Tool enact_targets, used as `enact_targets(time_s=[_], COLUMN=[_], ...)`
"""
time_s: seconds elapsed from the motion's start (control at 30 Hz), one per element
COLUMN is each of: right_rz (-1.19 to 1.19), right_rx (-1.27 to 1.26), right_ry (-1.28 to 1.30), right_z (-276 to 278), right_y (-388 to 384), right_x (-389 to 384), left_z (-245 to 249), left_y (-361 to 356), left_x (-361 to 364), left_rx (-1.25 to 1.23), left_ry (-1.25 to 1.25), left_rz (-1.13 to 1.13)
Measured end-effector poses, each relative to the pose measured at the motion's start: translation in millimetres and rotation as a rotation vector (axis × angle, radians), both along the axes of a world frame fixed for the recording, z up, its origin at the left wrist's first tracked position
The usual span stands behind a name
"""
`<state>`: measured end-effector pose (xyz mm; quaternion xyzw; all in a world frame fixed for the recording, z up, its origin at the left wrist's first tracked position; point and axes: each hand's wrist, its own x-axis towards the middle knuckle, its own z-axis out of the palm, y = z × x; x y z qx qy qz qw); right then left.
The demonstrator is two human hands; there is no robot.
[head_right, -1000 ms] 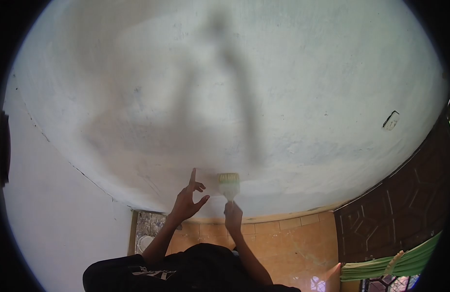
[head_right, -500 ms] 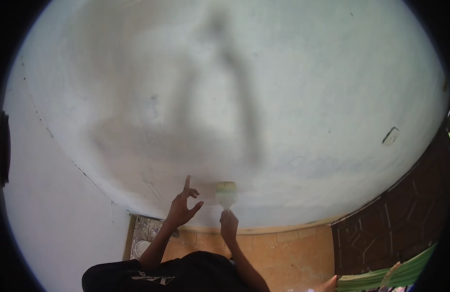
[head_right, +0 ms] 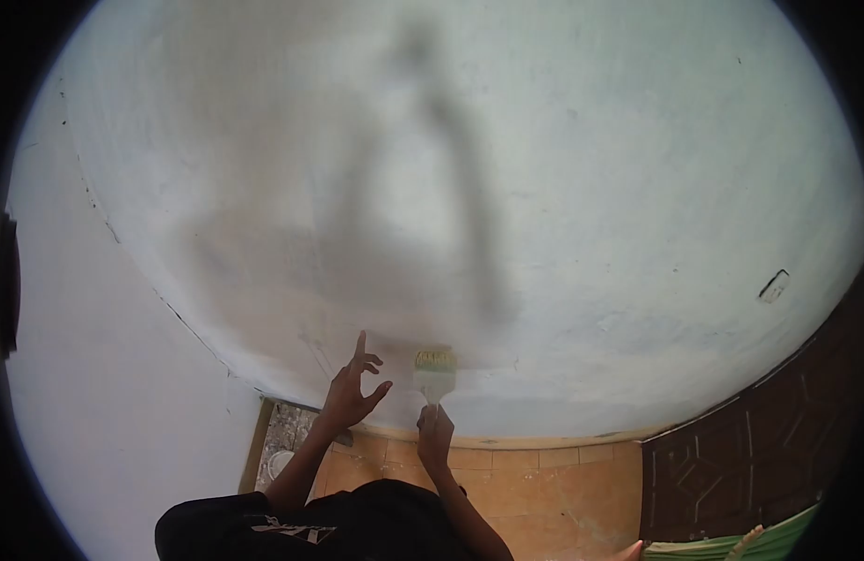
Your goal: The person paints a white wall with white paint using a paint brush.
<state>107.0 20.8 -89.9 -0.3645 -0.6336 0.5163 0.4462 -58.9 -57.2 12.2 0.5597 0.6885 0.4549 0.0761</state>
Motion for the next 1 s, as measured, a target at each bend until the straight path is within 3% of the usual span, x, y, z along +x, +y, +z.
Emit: enact_targets(time_s=[0.13,0.2,0.3,0.4,0.5,0.53,0.63,0.73,0.87,0.97,1.0], right_rz=[0.086,0.091,0.139,0.122,0.112,0.1,0.122,0.132,0.117,0.085,0.087], right_rx=[0.023,0.05,-0.006,-0.055,-0.174,-0.098,0.046,0.027,-0.108,-0.104,-0.043], right_ry=[0.175,0.178,0.208,-0.086,0.018,0.141,0.196,0.216,-0.012,-0.019,0.036], right_z=[92,109,56,-14,22,37,90,76,-6,-4,27], right_y=[6,22,31,3,-19,-14,13,30,-5,-13,-11], right_x=[-27,-43,-45,-21,-21,-29,-47,-50,-21,-17,-21], left_z=[-5,-1,-1,-1,0,-1,-5,-1,-1,-2,-3], left_y=[-5,-5,-6,-7,-5,-4,-2,-4,-13,-16,-17], left_x=[-14,-14,-17,-22,-22,-22,-17,-15,-18,-27,-27], left_rx=[-0.024,-0.013,-0.024,-0.033,-0.033,-0.044,-0.086,-0.098,-0.059,-0.029,-0.028], left_ry=[0.032,0.003,0.039,0.111,0.166,0.172,0.174,0.157,0.131,0.109,0.101], left_rz=[0.003,-0.004,0.025,0.02,0.026,0.037,0.055,0.062,0.056,0.08,0.087])
